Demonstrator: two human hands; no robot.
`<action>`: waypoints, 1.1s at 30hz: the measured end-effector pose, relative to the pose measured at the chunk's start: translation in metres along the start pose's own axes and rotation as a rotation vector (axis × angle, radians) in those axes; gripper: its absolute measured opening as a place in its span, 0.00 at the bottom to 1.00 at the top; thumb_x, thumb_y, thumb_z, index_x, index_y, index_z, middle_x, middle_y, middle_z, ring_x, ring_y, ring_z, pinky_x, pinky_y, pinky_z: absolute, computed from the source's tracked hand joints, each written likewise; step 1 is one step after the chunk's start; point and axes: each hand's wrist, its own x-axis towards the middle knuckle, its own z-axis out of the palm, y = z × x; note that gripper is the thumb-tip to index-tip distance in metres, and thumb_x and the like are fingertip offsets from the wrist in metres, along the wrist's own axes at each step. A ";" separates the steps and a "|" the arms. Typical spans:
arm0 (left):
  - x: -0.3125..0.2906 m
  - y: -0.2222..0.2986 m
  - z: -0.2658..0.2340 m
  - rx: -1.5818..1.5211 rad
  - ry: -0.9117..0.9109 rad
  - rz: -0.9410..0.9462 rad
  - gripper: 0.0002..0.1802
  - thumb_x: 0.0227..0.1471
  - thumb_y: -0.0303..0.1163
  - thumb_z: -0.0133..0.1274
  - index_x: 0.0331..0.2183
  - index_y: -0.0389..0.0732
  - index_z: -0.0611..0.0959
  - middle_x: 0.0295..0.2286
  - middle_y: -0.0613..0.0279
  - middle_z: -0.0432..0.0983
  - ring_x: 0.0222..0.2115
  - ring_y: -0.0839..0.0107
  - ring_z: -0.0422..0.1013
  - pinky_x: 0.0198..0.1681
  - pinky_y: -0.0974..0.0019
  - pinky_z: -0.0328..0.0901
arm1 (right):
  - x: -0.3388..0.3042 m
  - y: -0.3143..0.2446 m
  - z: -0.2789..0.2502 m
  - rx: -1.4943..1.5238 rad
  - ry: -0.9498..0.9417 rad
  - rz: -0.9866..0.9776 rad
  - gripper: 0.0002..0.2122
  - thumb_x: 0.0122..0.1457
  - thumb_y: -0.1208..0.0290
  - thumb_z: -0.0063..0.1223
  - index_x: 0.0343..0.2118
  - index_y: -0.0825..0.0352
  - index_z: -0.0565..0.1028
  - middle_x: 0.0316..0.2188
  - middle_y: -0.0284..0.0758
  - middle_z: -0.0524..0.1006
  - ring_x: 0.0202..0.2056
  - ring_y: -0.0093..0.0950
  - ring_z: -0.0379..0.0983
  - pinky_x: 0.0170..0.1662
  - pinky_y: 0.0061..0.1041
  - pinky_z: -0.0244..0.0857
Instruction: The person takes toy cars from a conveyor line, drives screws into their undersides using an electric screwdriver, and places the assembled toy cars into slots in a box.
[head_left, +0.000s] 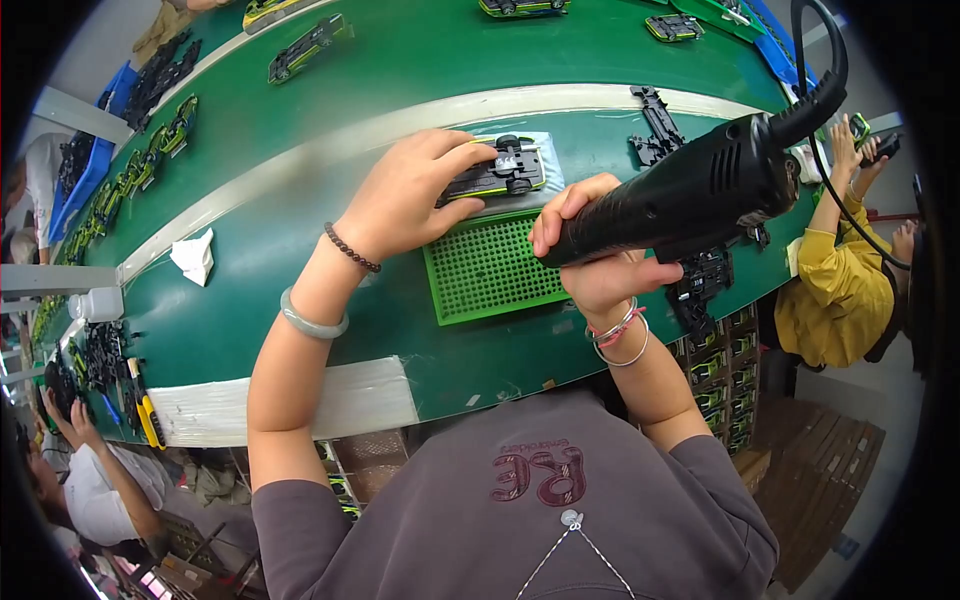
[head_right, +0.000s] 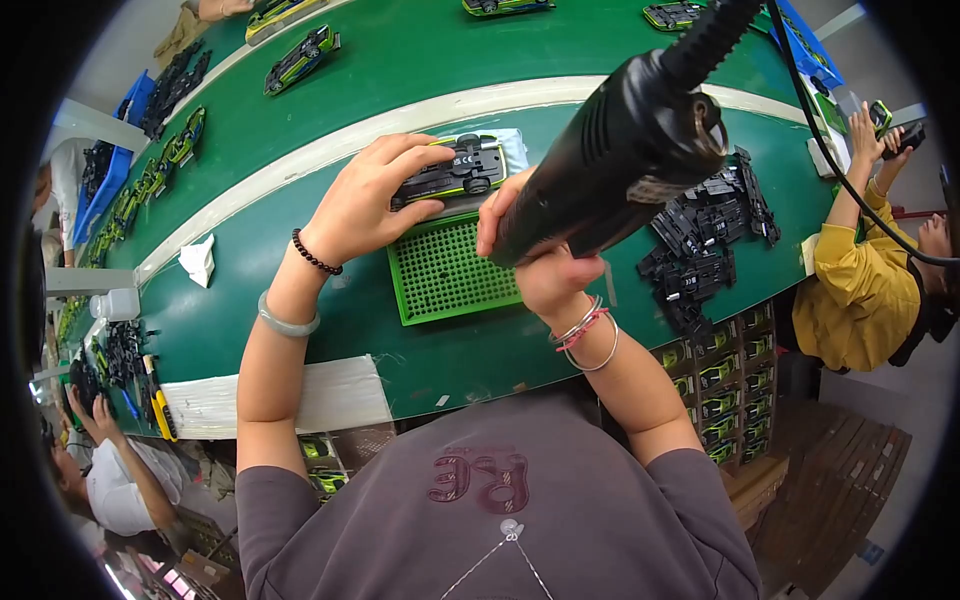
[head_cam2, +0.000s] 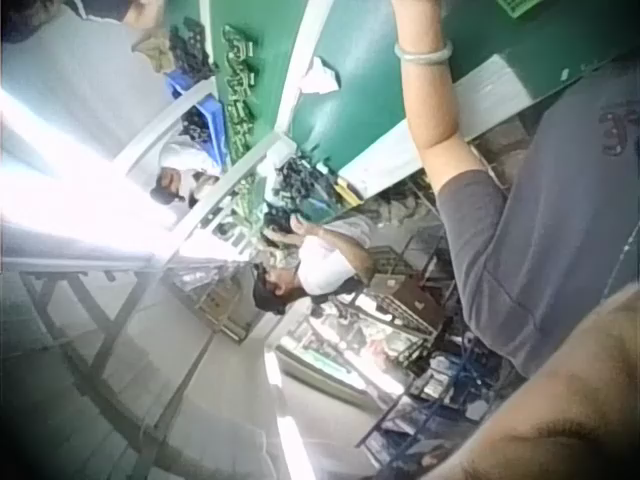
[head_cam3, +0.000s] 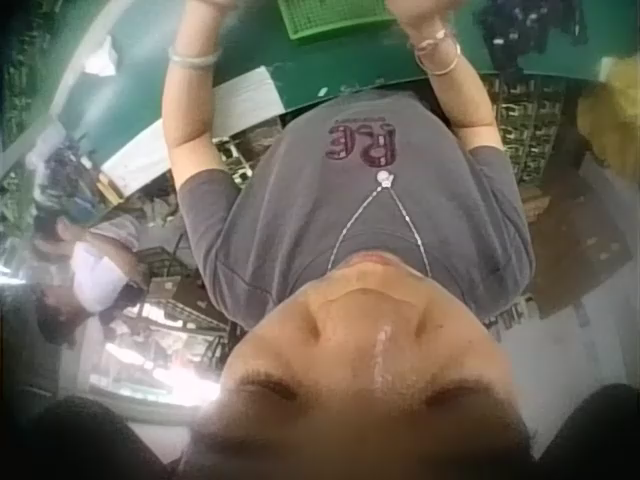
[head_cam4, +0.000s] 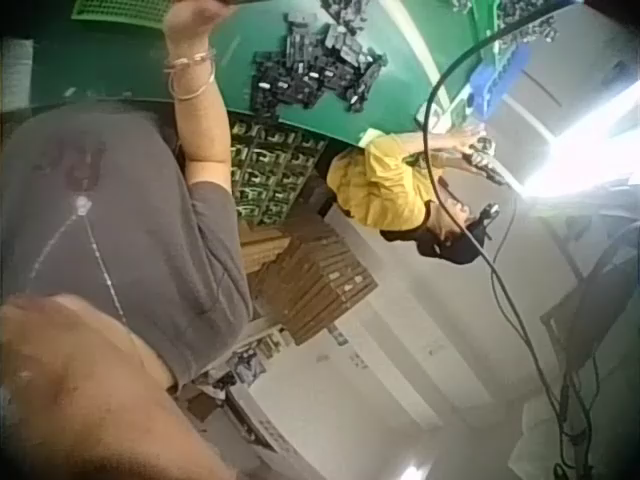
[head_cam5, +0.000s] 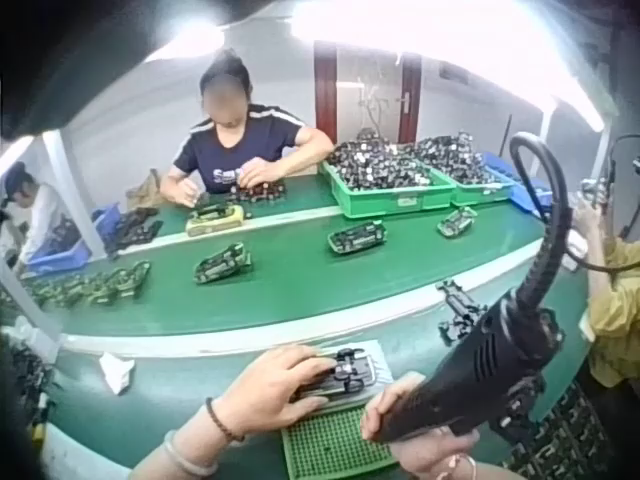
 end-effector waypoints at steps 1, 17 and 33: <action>0.000 0.000 -0.001 -0.006 -0.003 0.001 0.25 0.39 0.30 0.60 0.43 0.42 0.74 0.42 0.54 0.69 0.45 0.56 0.64 0.48 0.59 0.61 | 0.000 0.000 0.000 0.000 -0.001 0.003 0.49 0.24 0.17 0.25 0.30 0.68 0.63 0.18 0.34 0.67 0.20 0.22 0.65 0.23 0.18 0.61; -0.006 0.001 -0.015 0.043 -0.043 -0.007 0.26 0.37 0.29 0.59 0.44 0.43 0.75 0.40 0.52 0.70 0.41 0.54 0.67 0.45 0.60 0.63 | 0.023 -0.027 0.004 -0.145 -0.036 -0.107 0.49 0.25 0.16 0.23 0.28 0.69 0.63 0.17 0.37 0.68 0.17 0.26 0.65 0.23 0.24 0.64; -0.008 0.004 -0.015 0.105 -0.057 -0.021 0.25 0.38 0.30 0.59 0.43 0.45 0.76 0.41 0.51 0.70 0.41 0.54 0.67 0.46 0.59 0.62 | 0.087 -0.016 0.004 -0.223 0.078 -0.255 0.45 0.34 0.19 0.23 0.27 0.68 0.65 0.13 0.37 0.68 0.16 0.27 0.66 0.20 0.23 0.62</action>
